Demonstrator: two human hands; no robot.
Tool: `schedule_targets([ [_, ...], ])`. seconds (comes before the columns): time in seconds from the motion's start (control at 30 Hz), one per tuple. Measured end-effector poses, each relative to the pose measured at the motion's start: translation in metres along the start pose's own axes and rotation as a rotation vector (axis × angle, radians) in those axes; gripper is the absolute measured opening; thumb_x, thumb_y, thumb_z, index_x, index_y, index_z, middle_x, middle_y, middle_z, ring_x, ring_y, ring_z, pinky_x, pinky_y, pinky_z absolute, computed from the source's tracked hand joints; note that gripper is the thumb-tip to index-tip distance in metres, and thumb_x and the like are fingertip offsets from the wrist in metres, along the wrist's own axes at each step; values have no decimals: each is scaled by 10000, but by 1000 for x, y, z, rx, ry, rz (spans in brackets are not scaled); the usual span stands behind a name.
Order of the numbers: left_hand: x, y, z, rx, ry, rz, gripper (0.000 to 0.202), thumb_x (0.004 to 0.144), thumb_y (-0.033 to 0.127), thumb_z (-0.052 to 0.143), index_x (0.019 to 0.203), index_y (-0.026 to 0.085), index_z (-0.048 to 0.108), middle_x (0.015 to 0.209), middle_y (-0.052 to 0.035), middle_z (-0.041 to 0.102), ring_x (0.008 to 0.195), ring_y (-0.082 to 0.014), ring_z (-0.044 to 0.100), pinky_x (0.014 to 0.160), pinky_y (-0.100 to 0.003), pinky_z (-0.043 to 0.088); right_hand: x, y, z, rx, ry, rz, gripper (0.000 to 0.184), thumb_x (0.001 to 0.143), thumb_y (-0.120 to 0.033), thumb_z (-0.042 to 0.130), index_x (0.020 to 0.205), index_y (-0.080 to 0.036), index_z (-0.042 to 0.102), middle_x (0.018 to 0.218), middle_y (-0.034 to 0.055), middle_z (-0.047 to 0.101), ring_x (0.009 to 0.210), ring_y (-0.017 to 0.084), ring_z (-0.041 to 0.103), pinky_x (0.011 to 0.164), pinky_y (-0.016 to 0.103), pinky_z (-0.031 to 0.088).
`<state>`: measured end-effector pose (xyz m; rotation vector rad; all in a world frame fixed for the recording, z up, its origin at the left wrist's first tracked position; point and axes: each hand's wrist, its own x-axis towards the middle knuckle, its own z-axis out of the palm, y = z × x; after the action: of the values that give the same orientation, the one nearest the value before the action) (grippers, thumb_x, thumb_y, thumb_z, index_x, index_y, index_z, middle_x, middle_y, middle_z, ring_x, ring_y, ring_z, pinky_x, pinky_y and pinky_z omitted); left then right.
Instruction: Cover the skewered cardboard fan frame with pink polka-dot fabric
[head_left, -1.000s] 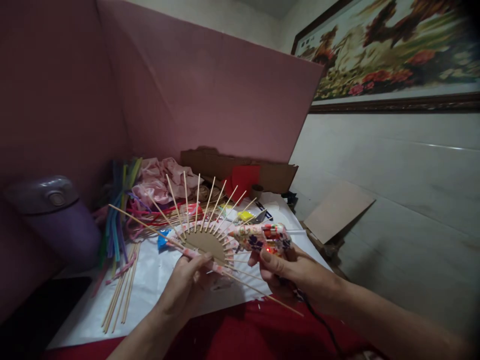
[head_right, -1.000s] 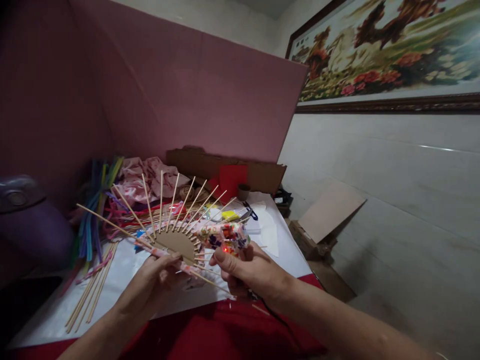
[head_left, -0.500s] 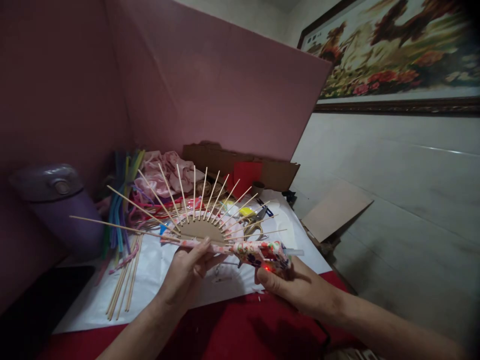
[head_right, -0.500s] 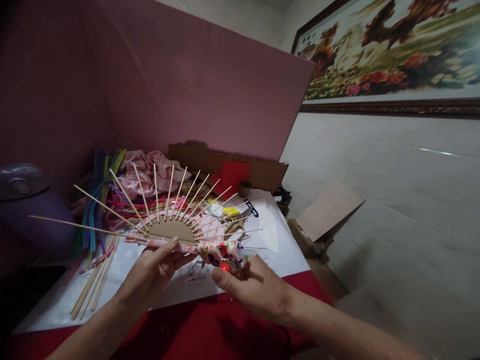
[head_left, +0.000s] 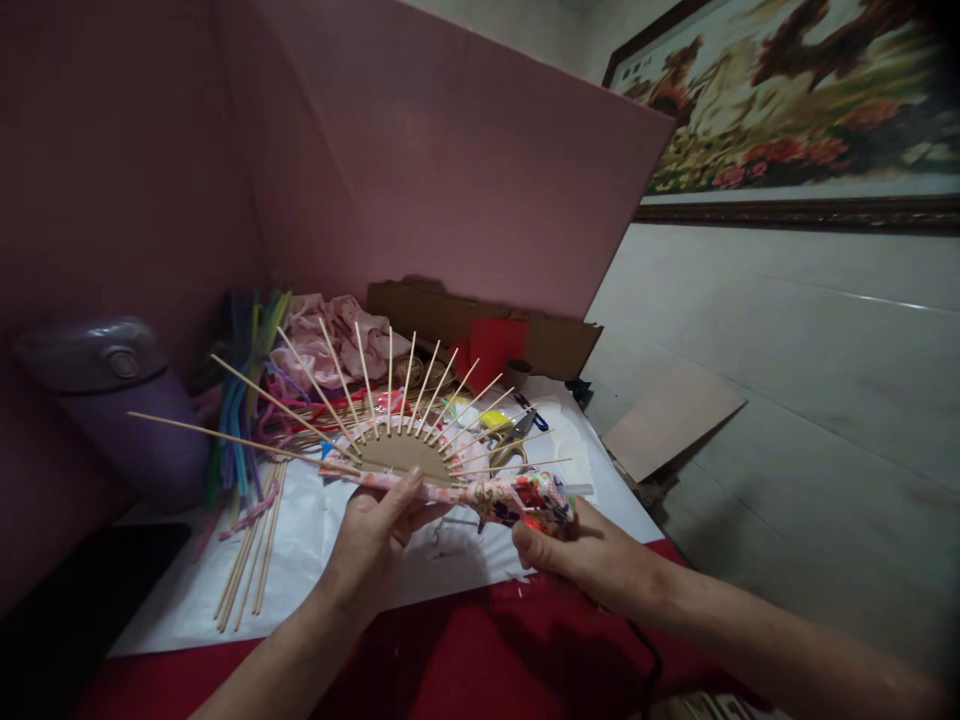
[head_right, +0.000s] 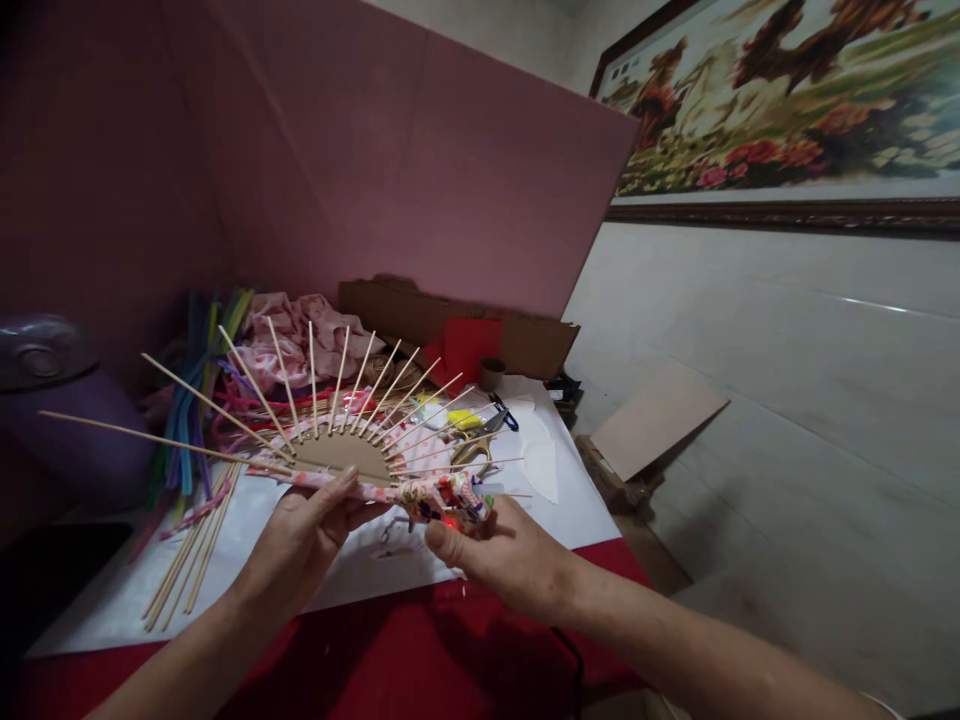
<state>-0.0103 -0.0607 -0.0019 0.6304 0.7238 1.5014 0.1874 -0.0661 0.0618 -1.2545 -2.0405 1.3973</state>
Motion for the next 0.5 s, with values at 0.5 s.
schedule_targets([
  [0.5,-3,2,1,57,1,20,194,701,278,698,626,103,657,661,-63,676,719,-193,643,774,-383,522,1,-4,-1,59,13,44,433,754,-607,546,662,-201,426,482,-70,329,431,73,255,393,230,189],
])
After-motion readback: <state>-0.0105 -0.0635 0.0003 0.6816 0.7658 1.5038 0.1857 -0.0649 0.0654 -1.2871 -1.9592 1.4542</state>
